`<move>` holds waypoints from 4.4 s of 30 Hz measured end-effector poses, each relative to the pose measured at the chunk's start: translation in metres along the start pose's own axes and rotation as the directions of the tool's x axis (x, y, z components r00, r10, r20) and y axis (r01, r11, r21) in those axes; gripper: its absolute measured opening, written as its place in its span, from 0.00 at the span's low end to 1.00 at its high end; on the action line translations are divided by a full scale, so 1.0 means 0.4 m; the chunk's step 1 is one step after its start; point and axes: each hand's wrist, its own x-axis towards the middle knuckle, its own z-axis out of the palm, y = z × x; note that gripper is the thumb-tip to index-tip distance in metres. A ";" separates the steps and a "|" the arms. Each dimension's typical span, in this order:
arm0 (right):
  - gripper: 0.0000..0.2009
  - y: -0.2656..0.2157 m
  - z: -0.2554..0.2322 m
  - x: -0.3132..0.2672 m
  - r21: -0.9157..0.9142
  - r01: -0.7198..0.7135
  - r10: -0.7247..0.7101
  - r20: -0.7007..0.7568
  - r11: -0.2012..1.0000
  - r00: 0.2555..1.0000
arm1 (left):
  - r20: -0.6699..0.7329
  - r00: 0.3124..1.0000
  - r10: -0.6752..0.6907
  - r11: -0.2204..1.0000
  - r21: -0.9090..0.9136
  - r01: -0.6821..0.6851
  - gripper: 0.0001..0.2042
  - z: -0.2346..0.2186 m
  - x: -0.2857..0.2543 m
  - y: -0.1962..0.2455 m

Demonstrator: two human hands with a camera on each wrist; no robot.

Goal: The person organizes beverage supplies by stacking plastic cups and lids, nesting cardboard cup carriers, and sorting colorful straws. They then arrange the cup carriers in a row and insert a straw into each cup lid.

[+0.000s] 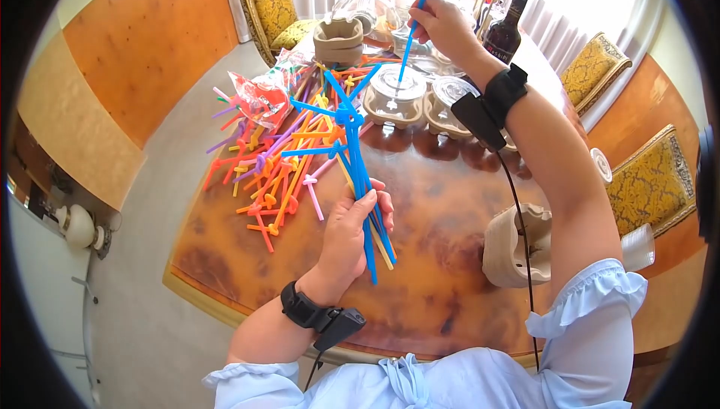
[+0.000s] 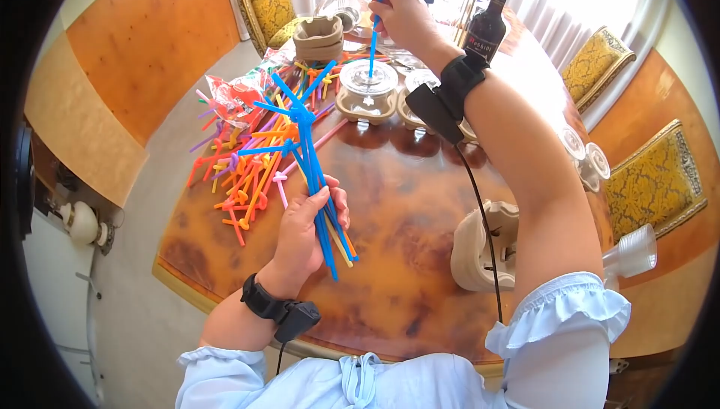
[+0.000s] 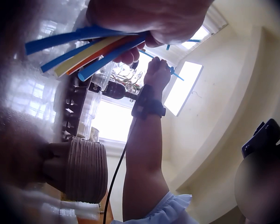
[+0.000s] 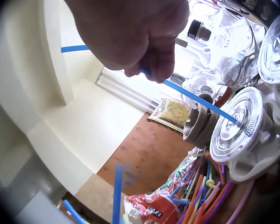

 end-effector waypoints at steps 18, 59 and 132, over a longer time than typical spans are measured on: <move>0.09 0.018 -0.007 -0.003 0.006 0.023 -0.023 -0.022 1.000 0.999 | 0.002 1.000 -0.021 1.000 0.001 0.021 0.07 -0.004 0.003 0.000; 0.08 -0.221 -0.090 -0.410 0.082 -0.399 0.239 0.685 0.913 0.688 | 0.102 0.994 0.033 0.976 0.210 -0.053 0.05 0.091 -0.037 -0.061; 0.09 0.119 -0.421 -0.239 -0.227 -0.193 0.103 -0.356 0.954 0.929 | 0.050 0.988 -0.147 0.986 0.089 0.142 0.07 0.122 0.001 -0.098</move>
